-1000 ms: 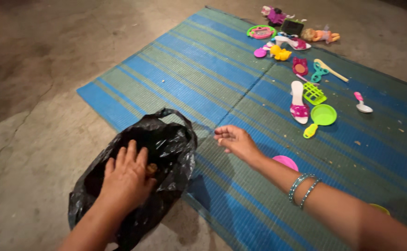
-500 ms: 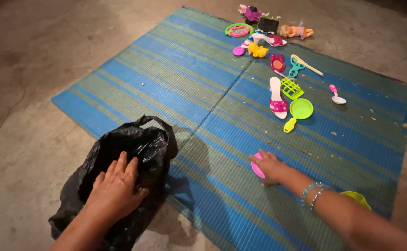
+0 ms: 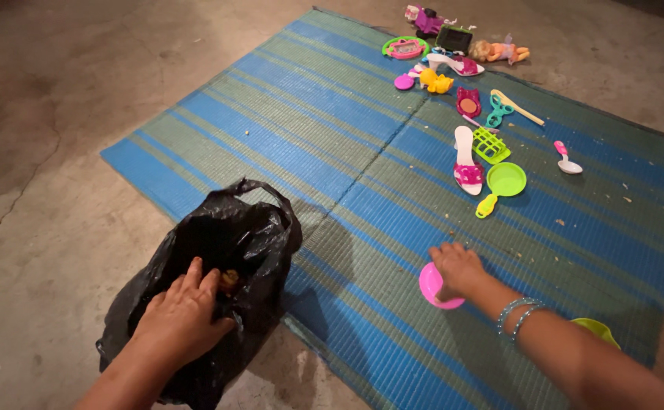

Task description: The person gathers scattered plastic toys from a blue and green striped mat and places them into a black plastic bag. Items handled include a red toy, small figurines, a yellow lid, a pink plate, a green basket, a pink mirror, a wooden spoon, a yellow duck, a pink brush, a white shoe, and a doll.

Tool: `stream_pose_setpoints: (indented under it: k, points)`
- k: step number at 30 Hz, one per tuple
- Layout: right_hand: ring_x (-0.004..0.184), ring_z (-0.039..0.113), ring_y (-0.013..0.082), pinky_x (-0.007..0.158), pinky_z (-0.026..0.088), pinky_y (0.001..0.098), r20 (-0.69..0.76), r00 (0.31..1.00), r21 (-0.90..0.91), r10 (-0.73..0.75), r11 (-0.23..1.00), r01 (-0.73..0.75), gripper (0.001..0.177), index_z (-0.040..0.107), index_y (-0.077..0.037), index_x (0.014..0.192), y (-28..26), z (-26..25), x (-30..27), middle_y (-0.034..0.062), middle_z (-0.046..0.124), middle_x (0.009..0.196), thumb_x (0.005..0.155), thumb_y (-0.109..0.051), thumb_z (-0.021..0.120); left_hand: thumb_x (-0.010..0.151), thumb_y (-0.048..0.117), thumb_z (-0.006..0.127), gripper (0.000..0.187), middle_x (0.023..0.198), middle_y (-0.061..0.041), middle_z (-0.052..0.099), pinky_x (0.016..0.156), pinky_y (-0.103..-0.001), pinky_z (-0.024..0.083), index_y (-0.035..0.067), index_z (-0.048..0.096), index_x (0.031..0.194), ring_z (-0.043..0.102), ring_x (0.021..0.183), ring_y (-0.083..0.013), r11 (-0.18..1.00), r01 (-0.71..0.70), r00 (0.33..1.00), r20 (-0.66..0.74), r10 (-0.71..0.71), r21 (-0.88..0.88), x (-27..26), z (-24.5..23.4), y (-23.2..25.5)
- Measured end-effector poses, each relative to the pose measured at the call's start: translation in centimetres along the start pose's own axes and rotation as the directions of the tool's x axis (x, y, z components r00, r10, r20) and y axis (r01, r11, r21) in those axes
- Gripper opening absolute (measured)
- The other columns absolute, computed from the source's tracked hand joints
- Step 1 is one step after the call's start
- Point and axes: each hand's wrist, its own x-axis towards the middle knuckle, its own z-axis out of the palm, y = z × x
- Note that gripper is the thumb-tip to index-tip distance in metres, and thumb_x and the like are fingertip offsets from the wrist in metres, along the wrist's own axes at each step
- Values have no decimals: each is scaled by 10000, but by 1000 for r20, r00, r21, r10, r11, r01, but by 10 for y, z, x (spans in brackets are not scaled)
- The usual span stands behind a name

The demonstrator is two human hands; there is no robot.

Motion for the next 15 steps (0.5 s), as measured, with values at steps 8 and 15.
stream_pose_setpoints:
  k: [8,15]
  points:
    - [1064,699,339,926,571,430,-186,975,303,-121,937,174,545,729,-116,1117,-4,-9,36,168,712,1118,678,-403,875,900,536,731,941,1719,-103,48,1219,-437,346,193,211,1605,258,1545,-246,1000,9,999,39,-9,-3,0,-2,-1]
    - [884,773,244,766,619,384,-303,945,878,-122,350,327,409,744,-52,1090,-84,-80,35,131,791,983,825,-361,783,870,502,767,964,1726,-76,58,1209,-478,362,225,211,1607,297,1535,-252,997,56,998,29,-54,-61,-4,-2,-5]
